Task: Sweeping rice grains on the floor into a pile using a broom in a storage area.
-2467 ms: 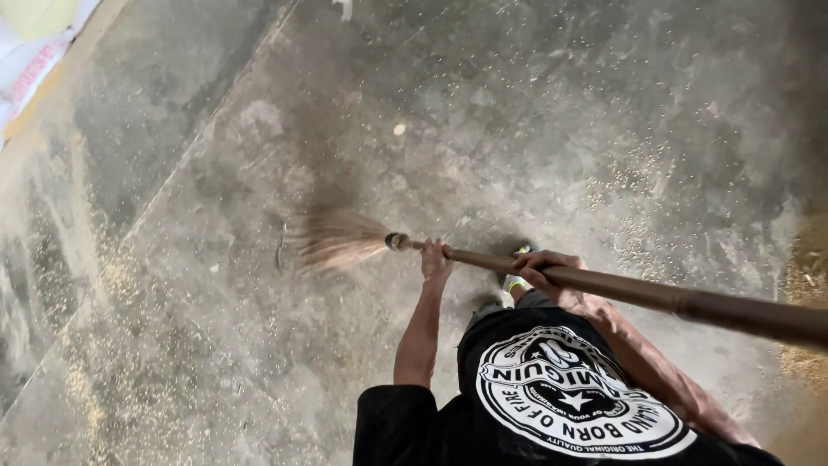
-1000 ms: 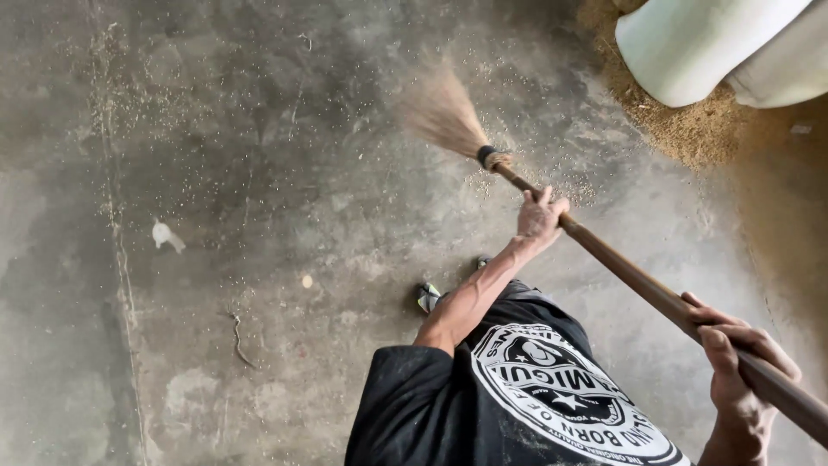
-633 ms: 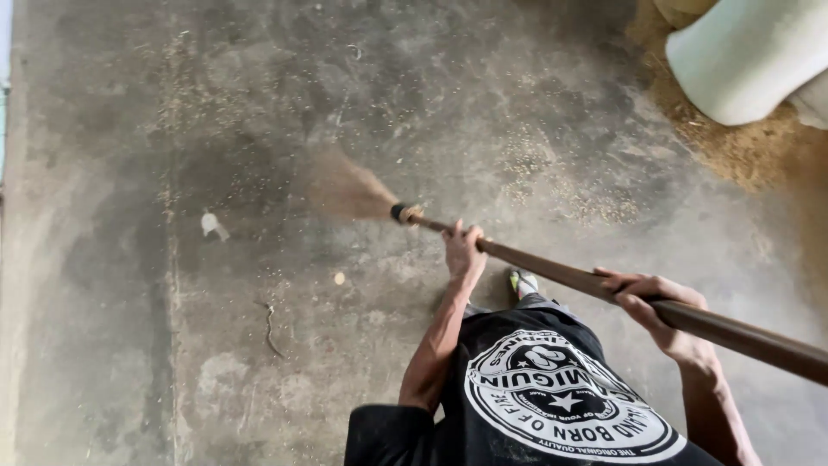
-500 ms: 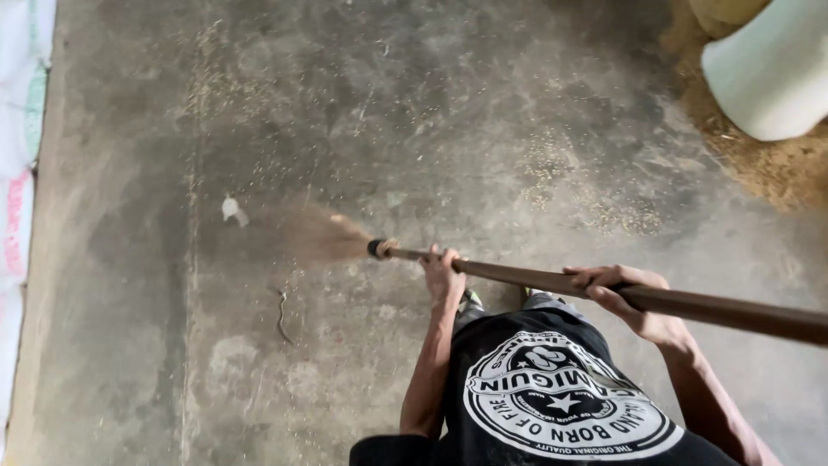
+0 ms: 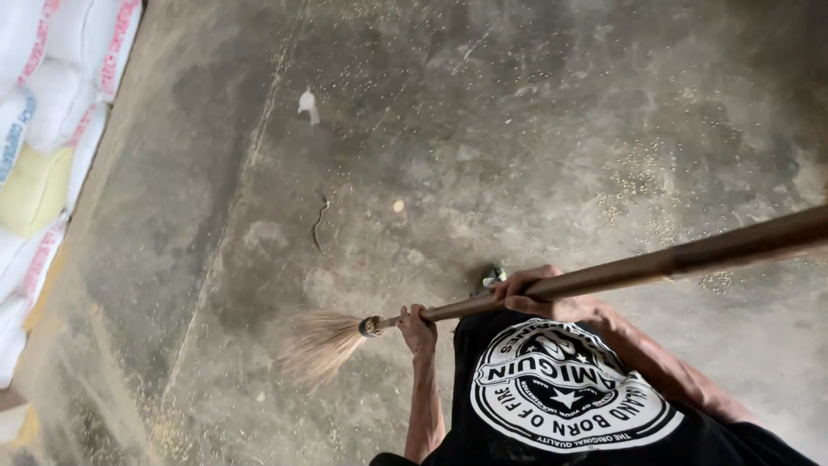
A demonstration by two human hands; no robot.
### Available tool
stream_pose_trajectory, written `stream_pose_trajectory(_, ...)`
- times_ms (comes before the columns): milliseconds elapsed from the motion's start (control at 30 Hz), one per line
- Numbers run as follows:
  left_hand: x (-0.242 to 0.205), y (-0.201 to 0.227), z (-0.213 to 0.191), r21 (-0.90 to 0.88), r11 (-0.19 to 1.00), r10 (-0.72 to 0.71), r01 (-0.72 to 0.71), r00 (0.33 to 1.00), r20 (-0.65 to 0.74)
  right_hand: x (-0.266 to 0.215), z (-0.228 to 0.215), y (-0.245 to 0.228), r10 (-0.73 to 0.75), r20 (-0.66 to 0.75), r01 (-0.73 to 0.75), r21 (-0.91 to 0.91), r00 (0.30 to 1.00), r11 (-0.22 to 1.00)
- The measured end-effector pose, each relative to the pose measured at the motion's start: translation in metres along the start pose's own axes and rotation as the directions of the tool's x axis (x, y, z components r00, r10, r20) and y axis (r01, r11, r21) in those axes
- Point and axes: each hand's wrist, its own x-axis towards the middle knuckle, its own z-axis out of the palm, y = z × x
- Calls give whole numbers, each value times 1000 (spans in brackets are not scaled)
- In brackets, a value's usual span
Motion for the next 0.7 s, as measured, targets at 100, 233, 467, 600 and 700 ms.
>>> stream_pose_trajectory(100, -3, -19, 28, 12, 1000, -24, 25, 999, -48, 13, 12, 10, -3, 77, 8, -59, 997, 998)
stream_pose_trajectory(233, 7, -14, 60, -10, 1000, 28, -29, 999, -28, 12, 21, 17, 125, 38, -119, -124, 991, 985)
stream_pose_trajectory(467, 78, 17, 98, -111, 951, 282, -290, 956, -85, -3, 8, 15, -98, -121, 81, -135, 988, 988)
stream_pose_trajectory(600, 111, 55, 108, -37, 875, 478, -483, 873, -102, -21, -6, 3, -53, -228, -6, -250, 972, 968)
stream_pose_trajectory(700, 133, 92, 126, 106, 855, 506, -508, 861, 48, -33, -6, -17, -8, -416, -94, -223, 909, 970)
